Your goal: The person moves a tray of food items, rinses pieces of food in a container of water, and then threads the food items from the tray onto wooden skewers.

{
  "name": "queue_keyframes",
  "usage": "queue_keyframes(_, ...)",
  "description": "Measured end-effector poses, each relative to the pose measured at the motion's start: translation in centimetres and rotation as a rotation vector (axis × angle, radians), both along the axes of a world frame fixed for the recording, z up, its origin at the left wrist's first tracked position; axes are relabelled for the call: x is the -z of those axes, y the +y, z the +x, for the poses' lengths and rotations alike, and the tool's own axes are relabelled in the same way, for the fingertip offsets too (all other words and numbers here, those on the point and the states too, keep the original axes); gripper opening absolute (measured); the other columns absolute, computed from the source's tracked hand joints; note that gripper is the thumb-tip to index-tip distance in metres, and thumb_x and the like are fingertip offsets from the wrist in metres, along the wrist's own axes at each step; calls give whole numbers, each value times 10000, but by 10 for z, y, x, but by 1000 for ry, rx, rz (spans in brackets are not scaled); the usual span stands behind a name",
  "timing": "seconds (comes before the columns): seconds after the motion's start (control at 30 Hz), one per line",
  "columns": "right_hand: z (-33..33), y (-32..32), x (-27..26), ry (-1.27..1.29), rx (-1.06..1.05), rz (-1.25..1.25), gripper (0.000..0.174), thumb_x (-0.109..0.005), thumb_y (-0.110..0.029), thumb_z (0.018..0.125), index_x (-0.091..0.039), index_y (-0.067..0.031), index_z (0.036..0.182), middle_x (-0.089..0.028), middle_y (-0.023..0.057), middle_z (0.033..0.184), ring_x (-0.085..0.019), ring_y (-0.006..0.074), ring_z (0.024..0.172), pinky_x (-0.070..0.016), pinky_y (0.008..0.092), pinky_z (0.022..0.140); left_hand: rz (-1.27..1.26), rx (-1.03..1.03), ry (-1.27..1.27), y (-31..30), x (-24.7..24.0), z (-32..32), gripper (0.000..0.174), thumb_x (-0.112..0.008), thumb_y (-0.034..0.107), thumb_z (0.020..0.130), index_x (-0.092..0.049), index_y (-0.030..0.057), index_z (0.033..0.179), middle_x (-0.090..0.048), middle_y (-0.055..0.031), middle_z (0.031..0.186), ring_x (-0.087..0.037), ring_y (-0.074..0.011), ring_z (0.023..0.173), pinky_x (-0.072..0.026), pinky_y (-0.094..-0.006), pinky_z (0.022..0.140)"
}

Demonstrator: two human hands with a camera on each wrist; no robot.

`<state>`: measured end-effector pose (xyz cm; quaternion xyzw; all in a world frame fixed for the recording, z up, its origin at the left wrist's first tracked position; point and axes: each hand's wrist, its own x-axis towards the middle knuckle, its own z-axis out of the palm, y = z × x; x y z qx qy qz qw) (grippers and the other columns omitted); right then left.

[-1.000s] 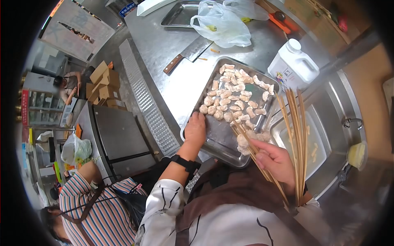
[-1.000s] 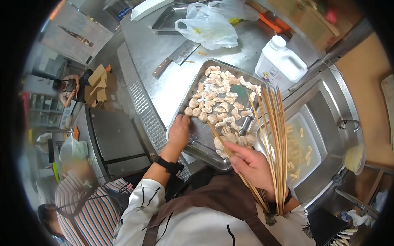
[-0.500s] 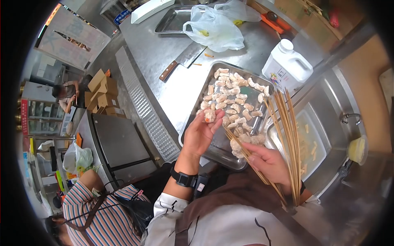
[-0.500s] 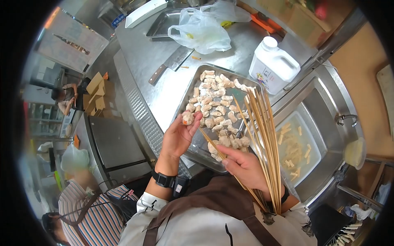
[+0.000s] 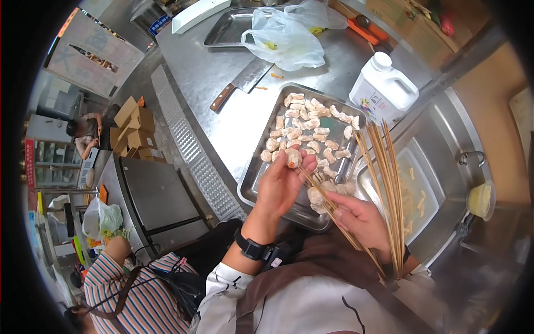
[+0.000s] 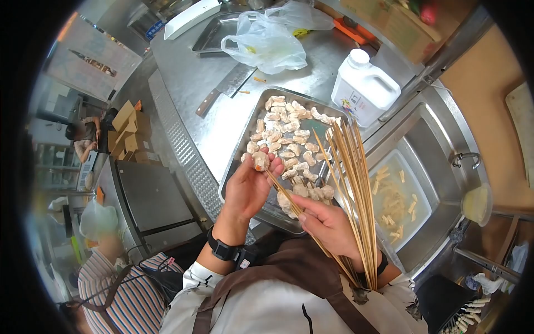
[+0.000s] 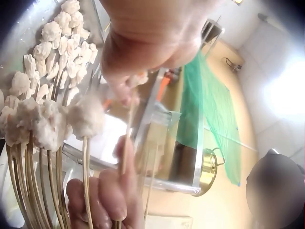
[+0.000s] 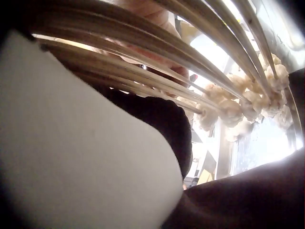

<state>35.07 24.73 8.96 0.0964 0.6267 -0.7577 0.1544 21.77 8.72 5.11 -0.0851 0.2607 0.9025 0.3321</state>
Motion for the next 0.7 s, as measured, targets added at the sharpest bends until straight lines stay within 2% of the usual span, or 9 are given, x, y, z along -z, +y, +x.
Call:
queue_keyframes(0.23, 0, -3, 6, -75, 63, -119, 390, -481, -85, 919, -452, -42, 1305, -503, -11, 744, -447, 46, 648, -379, 189, 577, -34, -91, 97, 14, 5, 9, 251, -420, 218, 957, -470, 18, 1099, -550, -91, 983, -564, -211, 924, -436, -413, 921)
queue_keyframes(0.43, 0, -3, 9, -63, 91, -179, 370, -464, -82, 929, -460, -52, 1297, -531, -11, 815, -458, 43, 672, -387, 178, 598, -38, -42, 88, 17, 0, 16, 242, -445, 220, 948, -477, 22, 1083, -540, -80, 963, -550, -193, 910, -420, -409, 939)
queue_keyframes(0.7, -2, 0, 7, -28, 93, -208, 370, -470, -79, 926, -458, -51, 1295, -550, -12, 907, -459, 37, 684, -397, 179, 614, -17, 45, 105, 22, -12, 26, 244, -408, 231, 962, -463, 31, 1091, -533, -80, 980, -561, -218, 940, -434, -385, 901)
